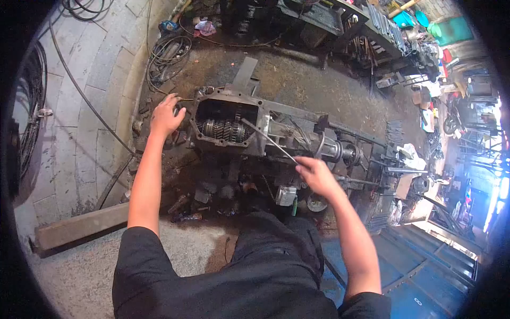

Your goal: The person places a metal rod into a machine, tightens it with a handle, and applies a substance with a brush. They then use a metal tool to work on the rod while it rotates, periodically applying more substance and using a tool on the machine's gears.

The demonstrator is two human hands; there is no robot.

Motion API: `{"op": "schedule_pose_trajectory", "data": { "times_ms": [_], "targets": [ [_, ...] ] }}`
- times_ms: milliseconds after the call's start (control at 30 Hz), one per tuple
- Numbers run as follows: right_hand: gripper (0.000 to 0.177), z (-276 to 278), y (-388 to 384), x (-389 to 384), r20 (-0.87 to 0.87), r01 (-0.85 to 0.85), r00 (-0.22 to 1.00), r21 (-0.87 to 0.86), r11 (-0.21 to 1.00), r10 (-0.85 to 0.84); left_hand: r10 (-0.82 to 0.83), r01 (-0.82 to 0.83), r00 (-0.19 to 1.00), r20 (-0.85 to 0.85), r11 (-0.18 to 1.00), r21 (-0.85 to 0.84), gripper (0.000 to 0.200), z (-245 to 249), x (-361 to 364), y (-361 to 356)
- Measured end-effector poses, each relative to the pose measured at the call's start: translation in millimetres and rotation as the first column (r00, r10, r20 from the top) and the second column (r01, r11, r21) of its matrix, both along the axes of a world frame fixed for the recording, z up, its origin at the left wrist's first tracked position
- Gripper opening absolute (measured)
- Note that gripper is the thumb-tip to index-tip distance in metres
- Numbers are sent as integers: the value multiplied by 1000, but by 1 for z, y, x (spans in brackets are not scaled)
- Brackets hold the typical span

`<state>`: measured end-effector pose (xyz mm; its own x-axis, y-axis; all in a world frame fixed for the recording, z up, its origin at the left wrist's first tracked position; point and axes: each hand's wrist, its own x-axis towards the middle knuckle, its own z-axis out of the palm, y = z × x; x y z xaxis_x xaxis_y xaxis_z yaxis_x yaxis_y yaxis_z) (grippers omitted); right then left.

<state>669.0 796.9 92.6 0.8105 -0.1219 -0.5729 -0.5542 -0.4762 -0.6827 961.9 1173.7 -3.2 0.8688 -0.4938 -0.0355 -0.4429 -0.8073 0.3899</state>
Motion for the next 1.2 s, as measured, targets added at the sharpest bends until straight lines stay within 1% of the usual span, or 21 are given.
{"op": "schedule_pose_trajectory", "data": {
  "times_ms": [67,100,200,233,300,367,433,500,567,600,667,733,767,800,867,967,1000,1033,1100,1133,1200],
  "targets": [
    [38,2,10,-34,-117,253,966,248,935,-230,-3,1,999,52,999,32,44,-5,-16,1],
    [39,5,12,-50,-196,388,921,371,844,-337,12,-3,989,150,998,-56,41,-13,-23,8],
    [44,21,18,-90,-166,487,868,462,741,-467,36,24,934,356,987,-161,36,-32,-58,26],
    [46,28,16,-100,-172,476,876,456,752,-450,39,46,889,456,984,-174,33,-37,-74,29],
    [48,39,17,-120,-140,460,886,387,799,-443,-3,38,886,463,997,-66,37,-44,-109,32],
    [48,45,17,-137,-164,501,863,387,774,-477,219,-129,939,264,939,-318,42,-57,-143,26],
    [47,38,15,-153,-155,514,855,368,775,-494,500,-344,858,119,731,-589,40,-68,-186,6],
    [46,30,14,-160,-137,520,851,351,778,-507,532,-332,801,276,778,-534,37,-59,-227,-31],
    [47,19,14,-159,-128,517,853,347,782,-506,404,-380,910,-89,731,-567,31,-35,-266,-81],
    [47,15,14,-158,-163,549,831,400,734,-532,269,-295,954,-135,748,-595,30,-22,-279,-110],
    [45,9,19,-153,-131,532,843,346,773,-522,6,-150,975,-220,749,-645,28,3,-298,-162],
    [44,11,23,-143,-95,507,859,296,809,-503,-254,-3,927,-275,729,-684,31,19,-310,-197],
    [41,23,23,-135,-177,577,815,346,740,-552,-385,81,878,-285,707,-703,34,24,-313,-208],
    [40,35,22,-126,-262,644,763,385,661,-591,-384,83,879,-284,709,-700,34,29,-315,-218],
    [28,40,15,-104,-377,734,669,472,489,-640,-480,224,870,-111,586,-779,38,34,-317,-237],
    [20,44,7,-82,-309,634,772,442,634,-556,-364,124,916,-169,658,-743,42,28,-320,-249],
    [21,28,6,-90,-251,582,811,437,686,-528,-372,210,925,-76,667,-715,46,26,-319,-248],
    [16,23,10,-97,-219,582,811,394,711,-543,-393,195,910,-129,681,-706,40,29,-322,-246],
    [21,7,8,-107,-196,593,776,551,587,-600,-319,116,932,-171,711,-693,41,31,-334,-246],
    [30,-4,6,-110,-86,540,804,521,661,-589,-281,82,942,-186,727,-682,42,28,-341,-247],
    [37,-26,-4,-118,-149,562,778,600,569,-611,-208,41,959,-190,770,-637,44,28,-352,-247]
  ]
}}
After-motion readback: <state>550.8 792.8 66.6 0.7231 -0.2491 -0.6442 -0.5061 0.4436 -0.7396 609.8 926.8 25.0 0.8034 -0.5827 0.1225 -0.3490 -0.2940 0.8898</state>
